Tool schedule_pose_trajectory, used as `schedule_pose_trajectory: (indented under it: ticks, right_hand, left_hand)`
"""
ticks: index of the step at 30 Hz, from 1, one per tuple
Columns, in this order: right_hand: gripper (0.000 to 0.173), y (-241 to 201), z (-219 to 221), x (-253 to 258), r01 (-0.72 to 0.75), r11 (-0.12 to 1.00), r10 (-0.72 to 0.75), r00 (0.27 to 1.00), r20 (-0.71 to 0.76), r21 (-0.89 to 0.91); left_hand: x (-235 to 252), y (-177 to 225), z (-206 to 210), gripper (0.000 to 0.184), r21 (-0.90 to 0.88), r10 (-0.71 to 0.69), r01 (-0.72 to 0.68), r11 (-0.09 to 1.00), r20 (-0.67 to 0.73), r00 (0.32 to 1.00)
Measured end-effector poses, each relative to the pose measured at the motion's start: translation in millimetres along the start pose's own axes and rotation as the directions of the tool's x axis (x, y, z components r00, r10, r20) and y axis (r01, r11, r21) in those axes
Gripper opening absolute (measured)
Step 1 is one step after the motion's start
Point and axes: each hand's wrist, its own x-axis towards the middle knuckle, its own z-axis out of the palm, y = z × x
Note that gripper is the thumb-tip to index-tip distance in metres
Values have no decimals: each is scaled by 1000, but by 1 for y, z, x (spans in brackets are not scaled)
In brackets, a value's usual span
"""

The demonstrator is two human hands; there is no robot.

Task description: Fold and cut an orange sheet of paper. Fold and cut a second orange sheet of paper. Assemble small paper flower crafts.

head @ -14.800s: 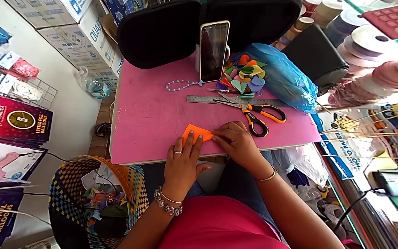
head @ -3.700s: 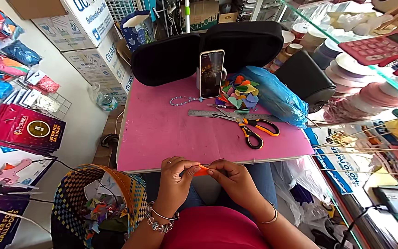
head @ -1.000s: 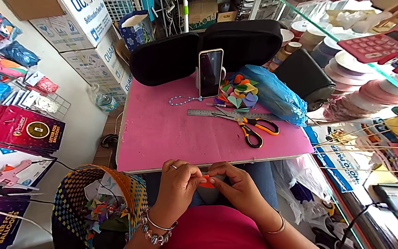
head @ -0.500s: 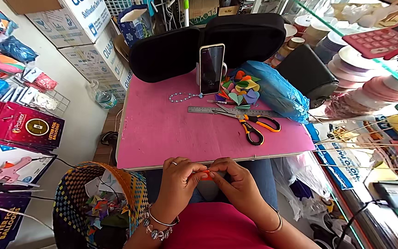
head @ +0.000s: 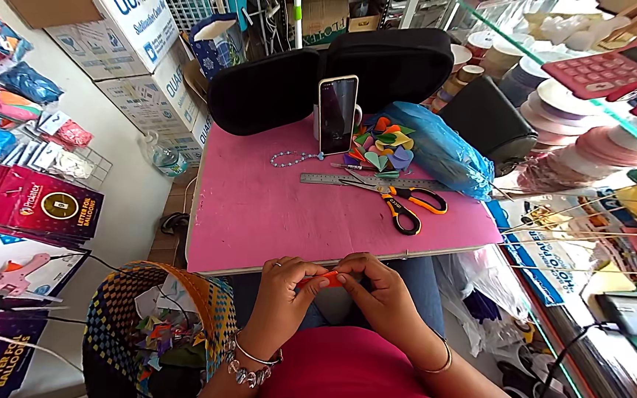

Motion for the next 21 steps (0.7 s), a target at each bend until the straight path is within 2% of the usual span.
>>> schedule_pose_trajectory:
  ticks: [3, 6, 10, 15, 18, 21]
  right_hand:
    - [15, 1, 1, -2, -19, 1000, 18, 999, 40, 19]
    - [30, 2, 3, -3, 48, 997, -52, 996, 70, 56]
    - [26, 5, 6, -5, 160, 975, -157, 987, 33, -155]
    - [32, 5, 5, -5, 169, 962, -160, 985, 58, -217]
    - [32, 5, 5, -6, 164, 967, -158, 986, 45, -198]
    - [35, 4, 2, -4, 118, 992, -115, 992, 53, -44]
  left_hand:
    - [1, 2, 0, 21, -185, -79, 79, 980, 3, 997]
    - [3, 5, 1, 14, -407, -185, 151, 901, -45, 982]
    - [4, 8, -1, 10, -507, -276, 239, 828, 2, 961]
    - [5, 11, -3, 10, -575, -363, 330, 749, 60, 930]
    - [6, 12, -5, 19, -634, -363, 341, 694, 101, 926]
    - [6, 6, -9, 38, -736, -356, 394, 550, 220, 908]
